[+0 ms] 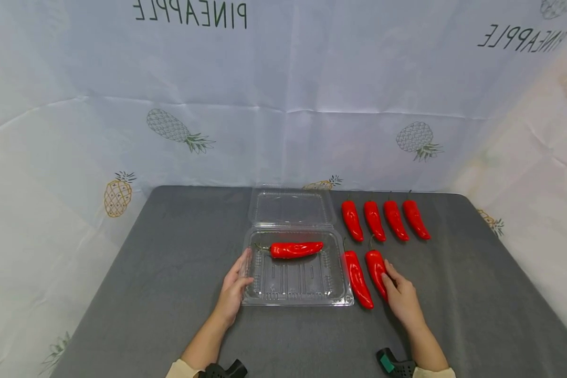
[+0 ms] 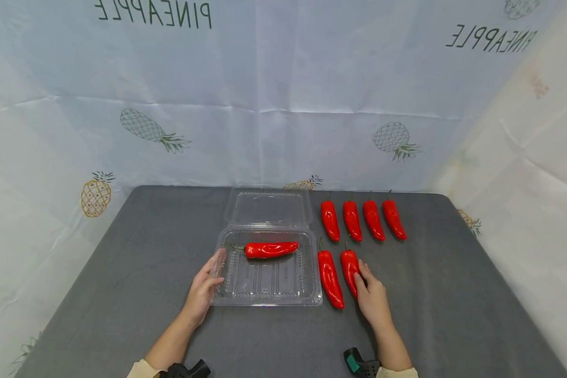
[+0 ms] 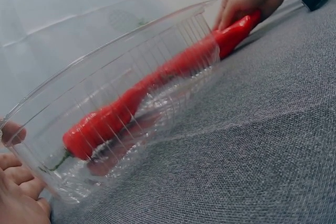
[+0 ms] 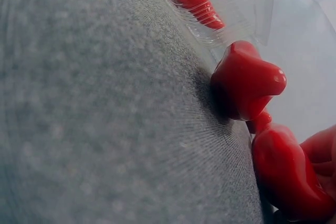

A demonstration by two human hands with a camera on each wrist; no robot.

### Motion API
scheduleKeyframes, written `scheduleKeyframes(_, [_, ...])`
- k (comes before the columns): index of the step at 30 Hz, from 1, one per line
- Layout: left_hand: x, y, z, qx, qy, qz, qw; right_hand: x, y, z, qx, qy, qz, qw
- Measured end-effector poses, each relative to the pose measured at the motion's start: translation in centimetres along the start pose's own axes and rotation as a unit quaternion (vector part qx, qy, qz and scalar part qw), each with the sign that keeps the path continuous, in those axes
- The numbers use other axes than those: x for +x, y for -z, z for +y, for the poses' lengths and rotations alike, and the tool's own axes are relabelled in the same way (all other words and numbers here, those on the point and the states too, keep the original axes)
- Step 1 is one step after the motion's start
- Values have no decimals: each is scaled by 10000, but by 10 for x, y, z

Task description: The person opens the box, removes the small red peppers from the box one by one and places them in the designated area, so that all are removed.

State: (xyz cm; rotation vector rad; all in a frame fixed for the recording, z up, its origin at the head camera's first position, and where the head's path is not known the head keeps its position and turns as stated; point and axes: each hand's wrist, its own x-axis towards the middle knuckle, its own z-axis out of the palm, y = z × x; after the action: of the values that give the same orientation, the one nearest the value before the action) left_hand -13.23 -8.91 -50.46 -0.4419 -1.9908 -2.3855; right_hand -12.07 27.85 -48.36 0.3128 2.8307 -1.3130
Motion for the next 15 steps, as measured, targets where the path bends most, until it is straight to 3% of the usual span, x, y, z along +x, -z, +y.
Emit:
scheduleKeyframes(8, [0, 0, 1, -32, -13, 30, 10000, -2, 5, -5, 12, -206, -133, 9997])
scheduleKeyframes(15, [-1, 0, 0, -22, -95, 28, 9999, -4, 13, -8, -43, -41, -76, 10000])
